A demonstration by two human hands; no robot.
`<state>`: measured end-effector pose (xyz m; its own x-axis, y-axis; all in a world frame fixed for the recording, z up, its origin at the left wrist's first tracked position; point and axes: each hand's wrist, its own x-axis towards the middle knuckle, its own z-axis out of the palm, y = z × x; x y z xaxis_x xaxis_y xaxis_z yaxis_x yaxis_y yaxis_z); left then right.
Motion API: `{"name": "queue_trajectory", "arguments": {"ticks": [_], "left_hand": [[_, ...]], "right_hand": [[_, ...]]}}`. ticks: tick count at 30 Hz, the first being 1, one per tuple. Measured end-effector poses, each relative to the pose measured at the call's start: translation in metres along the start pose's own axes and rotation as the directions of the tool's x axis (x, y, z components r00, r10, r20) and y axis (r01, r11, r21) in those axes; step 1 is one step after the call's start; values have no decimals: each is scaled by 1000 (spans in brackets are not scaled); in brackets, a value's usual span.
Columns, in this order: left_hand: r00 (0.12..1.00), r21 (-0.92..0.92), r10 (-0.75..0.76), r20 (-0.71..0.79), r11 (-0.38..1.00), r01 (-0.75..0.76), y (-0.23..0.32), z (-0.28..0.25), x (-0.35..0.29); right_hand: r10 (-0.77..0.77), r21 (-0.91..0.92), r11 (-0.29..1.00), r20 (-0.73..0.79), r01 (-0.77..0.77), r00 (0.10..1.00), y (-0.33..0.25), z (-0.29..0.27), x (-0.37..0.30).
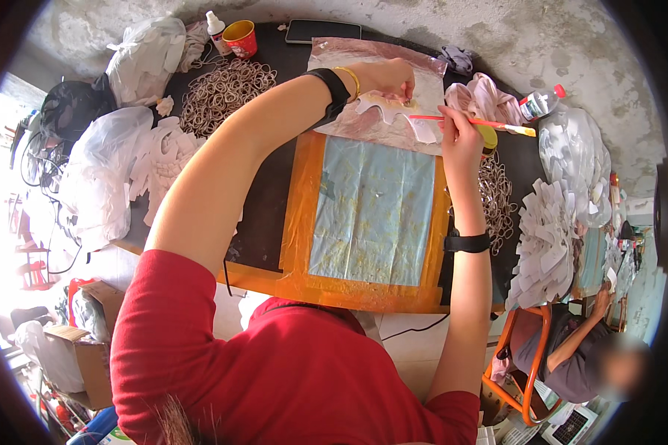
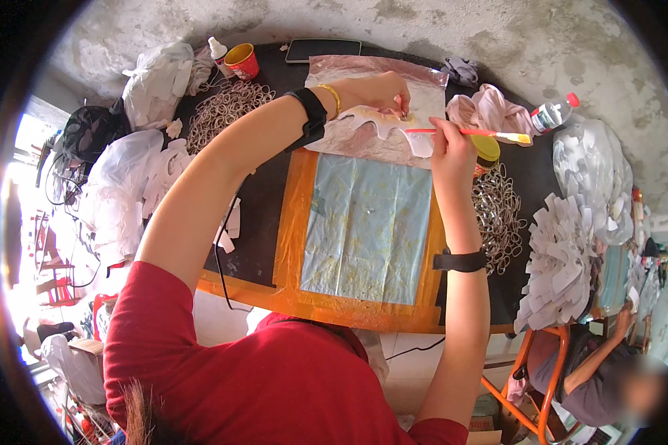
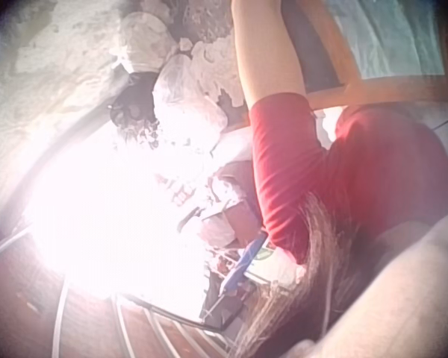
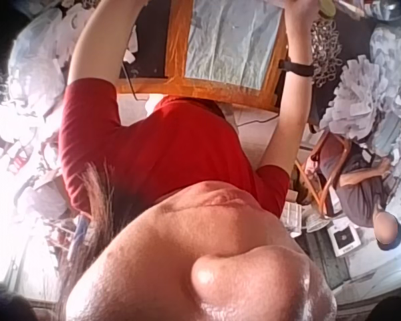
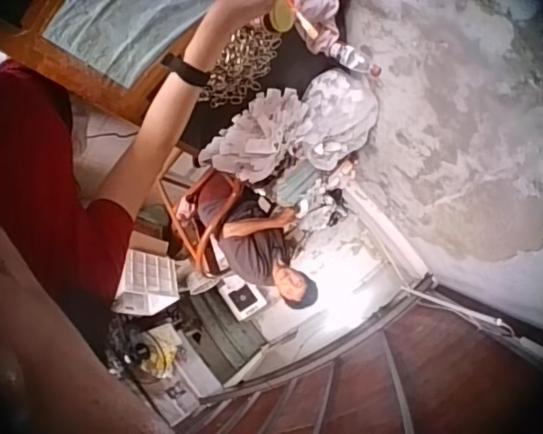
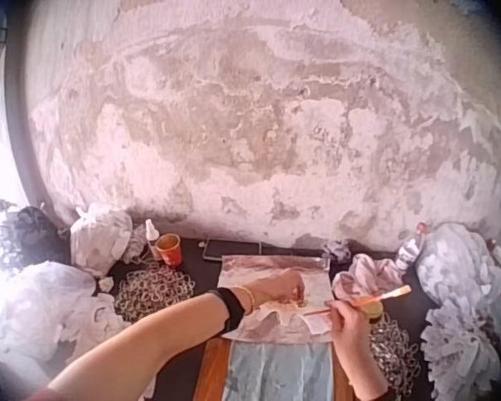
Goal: Applying adhesive to shoe component pieces using a paintbrush.
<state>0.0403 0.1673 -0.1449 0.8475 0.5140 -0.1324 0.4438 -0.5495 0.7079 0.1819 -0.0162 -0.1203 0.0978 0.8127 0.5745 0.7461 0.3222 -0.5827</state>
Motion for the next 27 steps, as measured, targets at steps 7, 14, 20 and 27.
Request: {"name": "queue_trajectory", "arguments": {"ticks": [7, 14, 20, 27], "left_hand": [[999, 79, -33, -12, 996, 34, 7, 1, -3], [993, 263, 105, -61, 961, -86, -2, -2, -5], [986, 285, 163, 30, 944, -165, 14, 3, -6], [872, 515, 398, -285, 831, -211, 45, 4, -14]], "right_hand": [[18, -3, 1000, 6, -18, 1000, -1, -2, 0], [14, 7, 1000, 13, -14, 1000, 0, 3, 1], [-15, 16, 1000, -12, 15, 1000, 7, 1, -6], [-43, 54, 997, -163, 52, 986, -21, -52, -1]]}}
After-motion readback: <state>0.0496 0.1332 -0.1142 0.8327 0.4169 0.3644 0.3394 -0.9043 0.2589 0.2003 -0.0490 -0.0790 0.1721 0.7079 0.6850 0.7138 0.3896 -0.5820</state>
